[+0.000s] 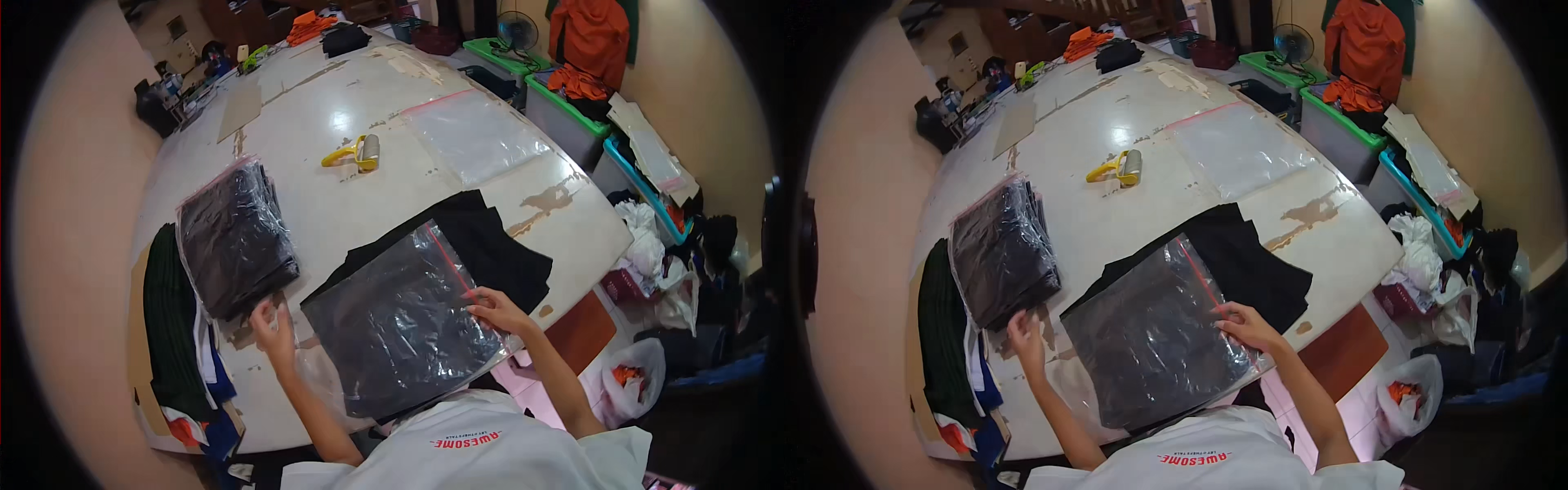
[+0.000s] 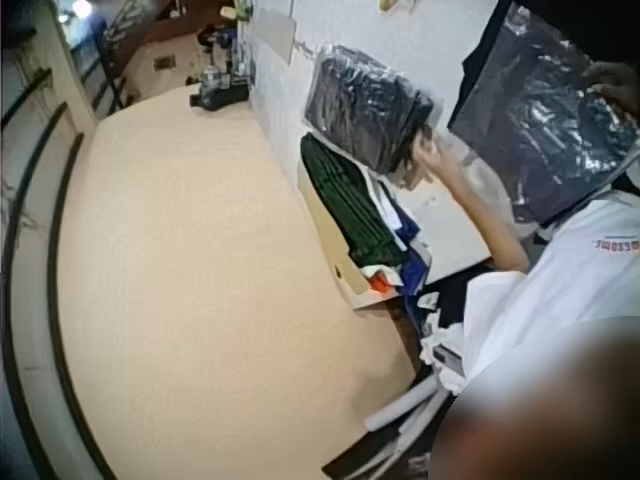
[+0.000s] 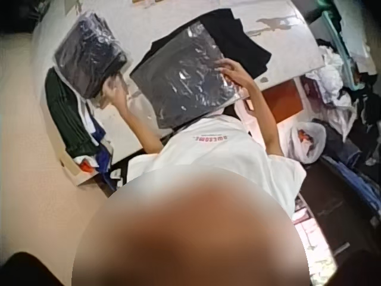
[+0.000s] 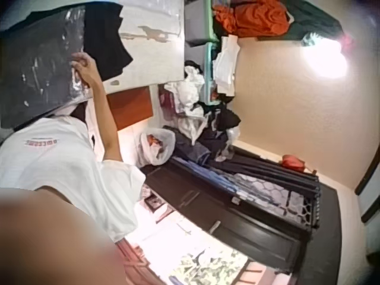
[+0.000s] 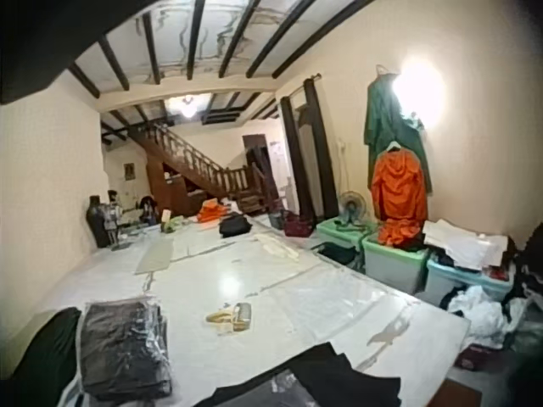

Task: Bagging and sealing black apparel items into plastic zip-lock bags on a work table.

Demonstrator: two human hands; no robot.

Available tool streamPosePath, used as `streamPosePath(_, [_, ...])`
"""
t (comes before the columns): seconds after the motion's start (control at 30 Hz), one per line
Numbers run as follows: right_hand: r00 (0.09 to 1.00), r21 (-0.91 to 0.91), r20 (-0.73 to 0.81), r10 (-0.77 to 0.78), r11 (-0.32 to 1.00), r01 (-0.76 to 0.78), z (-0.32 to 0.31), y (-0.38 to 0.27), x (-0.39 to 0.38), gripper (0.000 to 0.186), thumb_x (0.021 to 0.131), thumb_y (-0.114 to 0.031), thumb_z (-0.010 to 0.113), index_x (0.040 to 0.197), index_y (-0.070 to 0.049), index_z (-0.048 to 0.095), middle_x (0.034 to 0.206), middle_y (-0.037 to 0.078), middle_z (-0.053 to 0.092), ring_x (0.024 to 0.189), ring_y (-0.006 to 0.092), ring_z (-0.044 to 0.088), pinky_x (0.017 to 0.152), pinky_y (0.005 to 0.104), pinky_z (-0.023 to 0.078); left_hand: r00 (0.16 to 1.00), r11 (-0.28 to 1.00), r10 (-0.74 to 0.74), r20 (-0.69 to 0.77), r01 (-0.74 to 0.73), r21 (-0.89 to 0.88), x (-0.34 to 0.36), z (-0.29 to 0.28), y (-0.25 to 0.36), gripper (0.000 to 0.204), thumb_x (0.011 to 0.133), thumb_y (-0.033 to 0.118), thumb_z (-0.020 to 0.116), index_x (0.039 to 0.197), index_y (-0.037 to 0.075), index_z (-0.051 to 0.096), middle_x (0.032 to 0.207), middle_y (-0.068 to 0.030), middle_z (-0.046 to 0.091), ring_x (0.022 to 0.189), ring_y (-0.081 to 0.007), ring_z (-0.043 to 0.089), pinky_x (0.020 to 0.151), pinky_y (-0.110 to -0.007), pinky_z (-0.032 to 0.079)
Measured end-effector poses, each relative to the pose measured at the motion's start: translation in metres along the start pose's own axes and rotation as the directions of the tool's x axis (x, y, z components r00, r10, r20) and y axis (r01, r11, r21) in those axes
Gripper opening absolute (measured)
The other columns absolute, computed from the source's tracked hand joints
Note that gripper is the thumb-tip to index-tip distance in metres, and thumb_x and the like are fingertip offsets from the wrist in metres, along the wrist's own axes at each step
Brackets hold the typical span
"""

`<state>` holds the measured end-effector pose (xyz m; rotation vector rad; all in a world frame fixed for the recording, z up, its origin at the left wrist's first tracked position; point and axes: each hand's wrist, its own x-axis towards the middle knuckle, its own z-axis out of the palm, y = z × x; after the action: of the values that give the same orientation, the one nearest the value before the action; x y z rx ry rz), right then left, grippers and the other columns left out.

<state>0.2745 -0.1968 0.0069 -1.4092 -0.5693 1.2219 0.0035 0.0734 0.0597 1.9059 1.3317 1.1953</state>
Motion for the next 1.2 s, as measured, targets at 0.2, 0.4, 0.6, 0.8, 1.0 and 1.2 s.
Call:
streamPosePath(0.2, [0.992,-0.010,0.118,0.039,0.999,-0.038,-0.014,-0.010,0.008,0.027,0.081,-0.011,0.056,0.107,-0.007,0.051,0.073,-0.001,0.057,0.065,0.0030,0.049,0.056,0.0171,0.040,0.620,0.957,0.109,0.777,0.147,-0.252,0.013,0.208,0.060,0.036,0.080,0.026,0.058,0.105,0.000,0.054,0.089,-0.0082,0.058,0.084,-0.0134,0.052,0.071,-0.025,0.042])
streamPosePath(0.4, [0.990,-0.250,0.118,-0.084,0.962,0.111,-0.044,-0.011,0.020,0.035,0.076,-0.017,0.063,0.104,-0.001,0.050,0.069,0.001,0.051,0.056,0.0041,0.046,0.053,0.0177,0.040,0.327,0.915,0.044,0.944,0.367,-0.170,0.021,0.256,0.066,0.023,0.078,0.024,0.060,0.086,0.003,0.063,0.072,-0.0012,0.060,0.064,-0.0079,0.054,0.059,-0.020,0.041])
streamPosePath(0.6, [0.888,-0.457,-0.080,-0.452,0.809,0.371,-0.083,-0.064,0.103,0.043,0.073,-0.024,0.065,0.107,-0.003,0.049,0.093,0.011,0.052,0.084,0.0169,0.051,0.072,0.0275,0.043,0.449,0.906,0.075,0.891,0.343,-0.249,0.027,0.248,0.114,0.020,0.078,0.017,0.059,0.092,0.002,0.060,0.076,-0.0021,0.060,0.070,-0.0084,0.054,0.061,-0.020,0.041])
streamPosePath(0.8, [0.920,-0.203,0.267,-0.286,0.917,0.343,-0.075,-0.098,0.189,0.022,0.076,-0.017,0.063,0.085,0.002,0.060,0.073,0.004,0.061,0.065,0.0078,0.053,0.062,0.0202,0.042,0.575,0.934,0.091,0.813,0.235,-0.270,0.032,0.260,0.115,0.018,0.077,0.016,0.059,0.087,0.000,0.061,0.074,-0.0050,0.060,0.070,-0.0105,0.054,0.065,-0.024,0.043])
streamPosePath(1.0, [0.915,-0.198,0.311,-0.257,0.924,0.327,-0.069,-0.091,0.210,0.014,0.079,-0.013,0.059,0.080,0.002,0.060,0.069,0.001,0.058,0.065,0.0058,0.050,0.060,0.0191,0.039,0.674,0.979,-0.005,0.738,0.153,-0.132,0.037,0.261,0.118,0.022,0.071,0.022,0.065,0.077,0.001,0.065,0.069,-0.0067,0.062,0.062,-0.0095,0.053,0.059,-0.024,0.042])
streamPosePath(1.2, [0.905,-0.145,0.327,-0.273,0.931,0.334,-0.072,-0.089,0.218,0.013,0.079,-0.012,0.059,0.078,0.001,0.061,0.070,-0.001,0.058,0.064,0.0046,0.049,0.058,0.0186,0.037,0.731,0.992,0.033,0.681,0.058,-0.109,0.035,0.266,0.123,0.020,0.074,0.021,0.063,0.074,0.000,0.064,0.066,-0.0055,0.062,0.062,-0.0094,0.054,0.063,-0.025,0.043])
